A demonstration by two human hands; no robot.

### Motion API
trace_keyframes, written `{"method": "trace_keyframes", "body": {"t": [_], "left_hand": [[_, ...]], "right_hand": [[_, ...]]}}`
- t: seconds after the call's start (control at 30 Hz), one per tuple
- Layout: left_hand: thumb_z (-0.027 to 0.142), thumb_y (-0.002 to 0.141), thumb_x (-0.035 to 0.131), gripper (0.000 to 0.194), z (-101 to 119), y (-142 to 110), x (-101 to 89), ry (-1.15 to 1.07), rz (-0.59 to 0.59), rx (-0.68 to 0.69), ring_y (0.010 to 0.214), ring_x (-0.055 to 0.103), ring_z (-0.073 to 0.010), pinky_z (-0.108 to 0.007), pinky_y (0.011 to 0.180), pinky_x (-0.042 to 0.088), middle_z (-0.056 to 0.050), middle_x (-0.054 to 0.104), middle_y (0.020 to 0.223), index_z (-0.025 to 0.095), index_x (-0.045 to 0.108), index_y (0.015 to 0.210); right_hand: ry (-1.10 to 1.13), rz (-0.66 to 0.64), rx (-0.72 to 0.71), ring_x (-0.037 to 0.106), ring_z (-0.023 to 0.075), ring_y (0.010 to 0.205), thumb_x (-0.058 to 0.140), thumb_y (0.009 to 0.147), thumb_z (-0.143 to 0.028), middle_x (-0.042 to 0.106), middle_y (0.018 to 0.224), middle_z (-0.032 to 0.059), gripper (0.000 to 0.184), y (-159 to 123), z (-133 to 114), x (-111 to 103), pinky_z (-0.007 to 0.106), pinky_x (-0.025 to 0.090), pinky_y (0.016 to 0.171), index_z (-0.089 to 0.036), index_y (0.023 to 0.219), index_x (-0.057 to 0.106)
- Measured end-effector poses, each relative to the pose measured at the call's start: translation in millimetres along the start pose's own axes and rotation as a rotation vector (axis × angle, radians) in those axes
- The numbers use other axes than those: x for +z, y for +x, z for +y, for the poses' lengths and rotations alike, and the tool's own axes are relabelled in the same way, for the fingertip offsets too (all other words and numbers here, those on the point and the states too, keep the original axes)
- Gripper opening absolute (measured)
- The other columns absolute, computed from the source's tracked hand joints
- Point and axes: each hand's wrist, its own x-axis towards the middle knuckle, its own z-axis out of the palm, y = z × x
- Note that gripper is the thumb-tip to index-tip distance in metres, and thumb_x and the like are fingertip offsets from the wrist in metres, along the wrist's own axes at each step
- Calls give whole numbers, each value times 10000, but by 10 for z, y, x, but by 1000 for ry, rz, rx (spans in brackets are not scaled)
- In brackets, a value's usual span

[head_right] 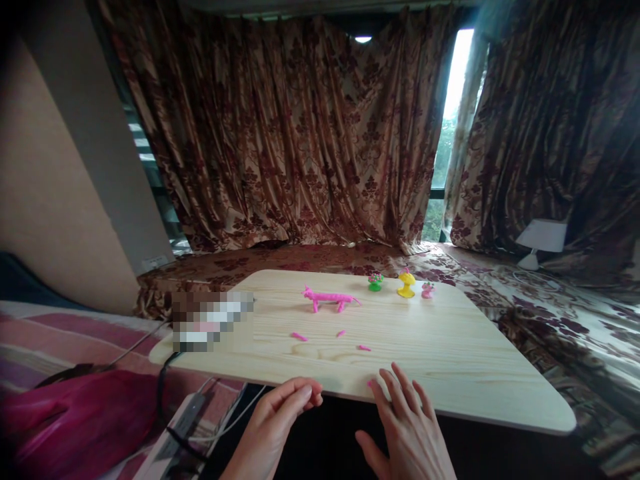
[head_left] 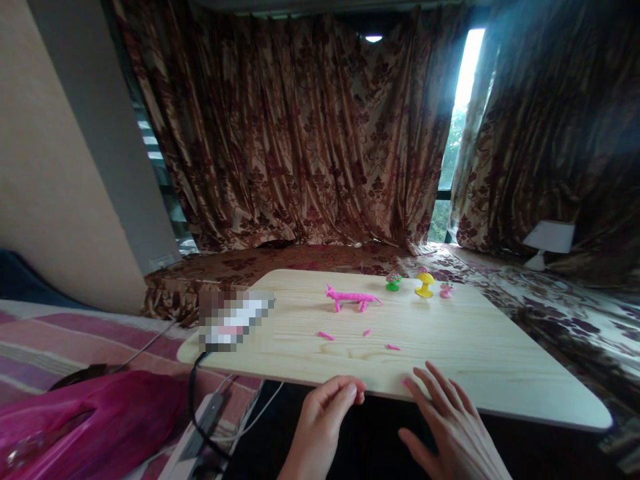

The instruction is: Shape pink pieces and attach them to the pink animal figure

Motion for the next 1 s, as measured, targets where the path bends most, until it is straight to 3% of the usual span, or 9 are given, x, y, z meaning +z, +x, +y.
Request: {"method": "trace_keyframes", "body": {"t": [0.2, 0.4, 0.6, 0.8, 0.9, 1.0], "left_hand": [[355, 783, 589, 228, 9, -15, -18, 2, 25, 8, 788, 595, -205, -313, 795, 423, -58, 687, 758, 163, 710, 766], [349, 798, 572, 228, 24, -12, 4, 6, 5, -3, 805, 590, -201, -307, 804, 420, -54, 679, 768, 164, 707, 786], [354, 790, 576, 231, 59, -30, 13, 9, 13, -6, 801, 589, -208, -319, 808, 420, -59, 681, 762, 166, 707, 762], [358, 785, 582, 235, 73, -33, 18, -5, 42, -18, 809, 587, -213, -325, 811, 426, -67, 682, 773, 161, 710, 773], [357, 784, 583, 237, 55, -35, 41, 2, 17, -27, 800, 589, -213, -328, 811, 429, -67, 682, 765, 158, 711, 768], [359, 775, 592, 237, 54, -37, 36, 4, 18, -20, 795, 592, -215, -327, 803, 433, -68, 685, 759, 157, 715, 765]], "right_hand": [[47, -44, 57, 369, 333, 1274, 525, 828, -447, 474, 1349, 112, 501, 85, 28, 73, 482, 416, 938, -185, 1254, 505], [63, -13, 15, 408, 334, 1248, 560, 797, -462, 495, 1331, 116, 588, -70, 25, 24, 462, 460, 900, -189, 1308, 457], [128, -65, 98, 348, 330, 1288, 537, 824, -424, 473, 1350, 105, 488, 37, 15, -4, 492, 405, 960, -207, 1260, 505], [264, -126, 130, 308, 247, 1317, 422, 879, -218, 476, 1344, 56, 347, 73, 89, -72, 429, 384, 996, -245, 1206, 538], [335, -143, 178, 325, 232, 1302, 376, 882, -161, 502, 1306, 54, 328, 155, 119, -113, 413, 385, 987, -248, 1112, 593], [397, -148, 226, 375, 257, 1257, 420, 878, -210, 564, 1211, 62, 235, 293, 144, -86, 421, 405, 952, -239, 951, 641]]}}
